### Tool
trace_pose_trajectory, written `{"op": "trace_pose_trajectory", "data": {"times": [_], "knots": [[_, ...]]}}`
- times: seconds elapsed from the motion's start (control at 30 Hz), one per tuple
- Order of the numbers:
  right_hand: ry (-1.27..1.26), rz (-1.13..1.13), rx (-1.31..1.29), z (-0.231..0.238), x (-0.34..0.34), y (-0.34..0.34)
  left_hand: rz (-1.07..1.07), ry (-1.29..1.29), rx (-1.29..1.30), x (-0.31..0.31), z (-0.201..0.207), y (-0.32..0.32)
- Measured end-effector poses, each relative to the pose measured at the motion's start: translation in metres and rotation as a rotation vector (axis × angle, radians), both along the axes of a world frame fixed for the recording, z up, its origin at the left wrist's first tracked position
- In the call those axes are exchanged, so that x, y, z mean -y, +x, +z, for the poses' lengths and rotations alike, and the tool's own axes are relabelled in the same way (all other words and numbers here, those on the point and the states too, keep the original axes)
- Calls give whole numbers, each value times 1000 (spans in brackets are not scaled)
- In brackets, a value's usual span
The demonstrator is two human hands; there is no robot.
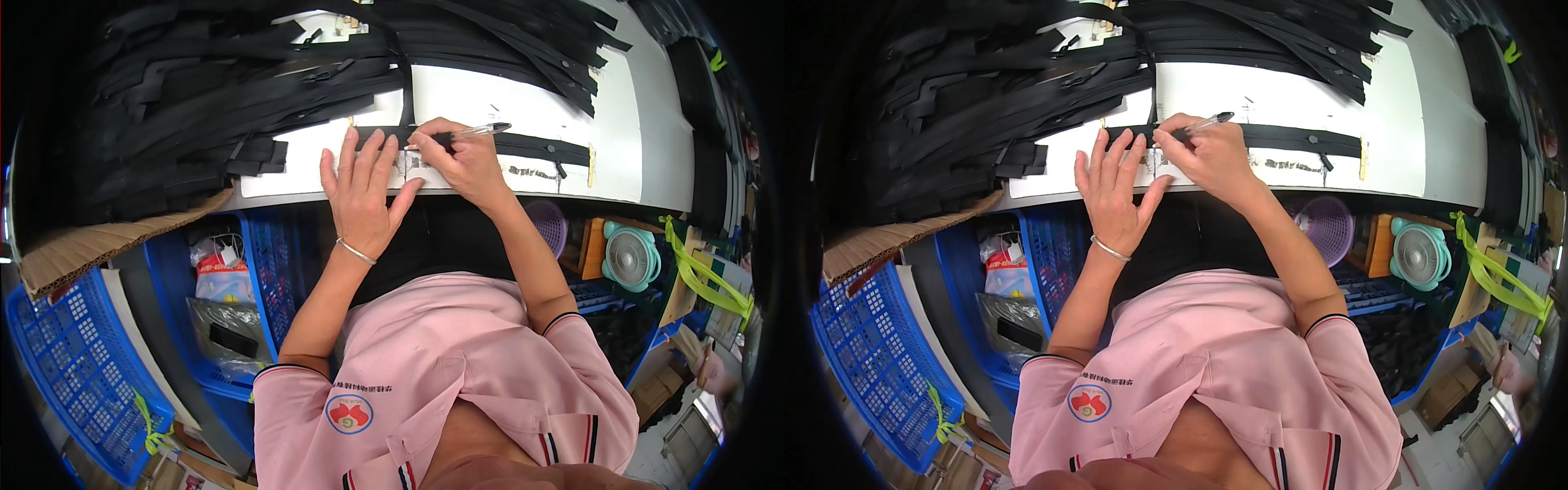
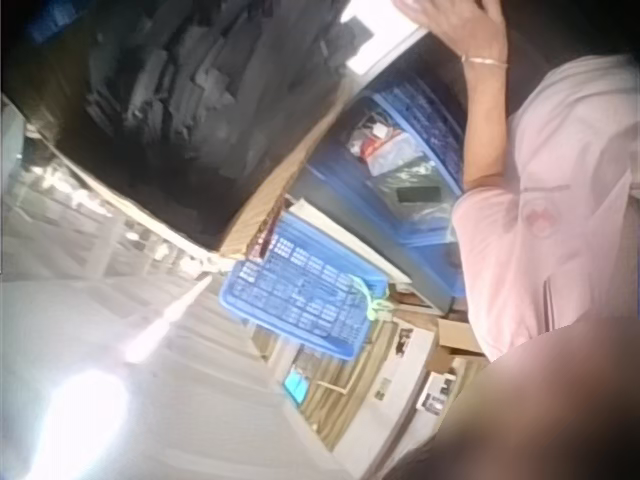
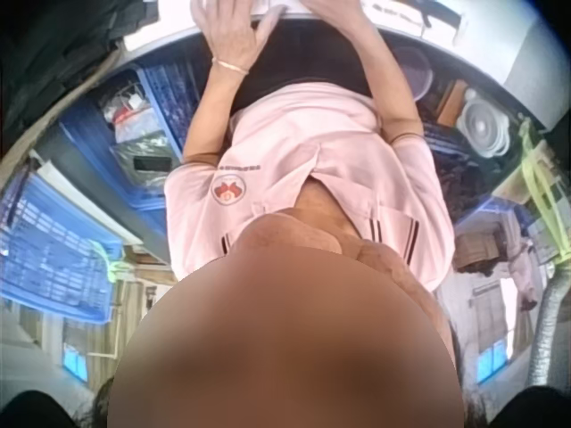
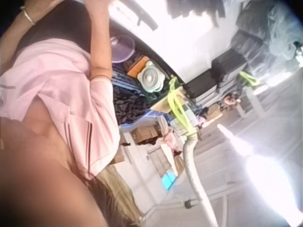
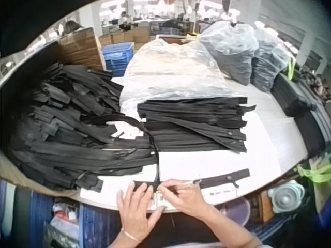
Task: Manually inspecting or preparing black zippers on a white workbench using a pen to mark or guide.
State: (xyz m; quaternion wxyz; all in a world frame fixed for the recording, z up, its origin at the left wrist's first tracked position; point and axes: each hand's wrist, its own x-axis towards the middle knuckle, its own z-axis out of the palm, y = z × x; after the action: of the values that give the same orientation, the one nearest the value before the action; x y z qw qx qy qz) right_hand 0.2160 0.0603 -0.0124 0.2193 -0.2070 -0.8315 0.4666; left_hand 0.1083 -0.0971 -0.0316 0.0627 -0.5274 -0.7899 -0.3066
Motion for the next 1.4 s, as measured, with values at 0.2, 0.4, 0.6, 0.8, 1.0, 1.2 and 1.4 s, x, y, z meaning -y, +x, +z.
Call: {"op": "trace_pose_trajectory", "data": {"times": [0.2,0.4,0.6,0.8,1.0,1.2,1.4], "knots": [[153,37,-52,0,-2,-2,-3,-23,-3,0,-2,-1],[-205,-295,-246,17,-9,35,-15,-19,-12,0,-2,0],[-24,-437,-80,11,-40,63,-22,-27,-12,1,0,-1],[-56,-414,-106,4,-42,66,-63,52,48,-7,16,10],[-97,-412,-83,10,-40,65,-233,213,241,-62,22,50],[-71,-417,-87,9,-40,64,-187,195,212,-90,16,53],[-105,-348,-86,7,-41,72,-167,190,265,-91,13,52]]}}
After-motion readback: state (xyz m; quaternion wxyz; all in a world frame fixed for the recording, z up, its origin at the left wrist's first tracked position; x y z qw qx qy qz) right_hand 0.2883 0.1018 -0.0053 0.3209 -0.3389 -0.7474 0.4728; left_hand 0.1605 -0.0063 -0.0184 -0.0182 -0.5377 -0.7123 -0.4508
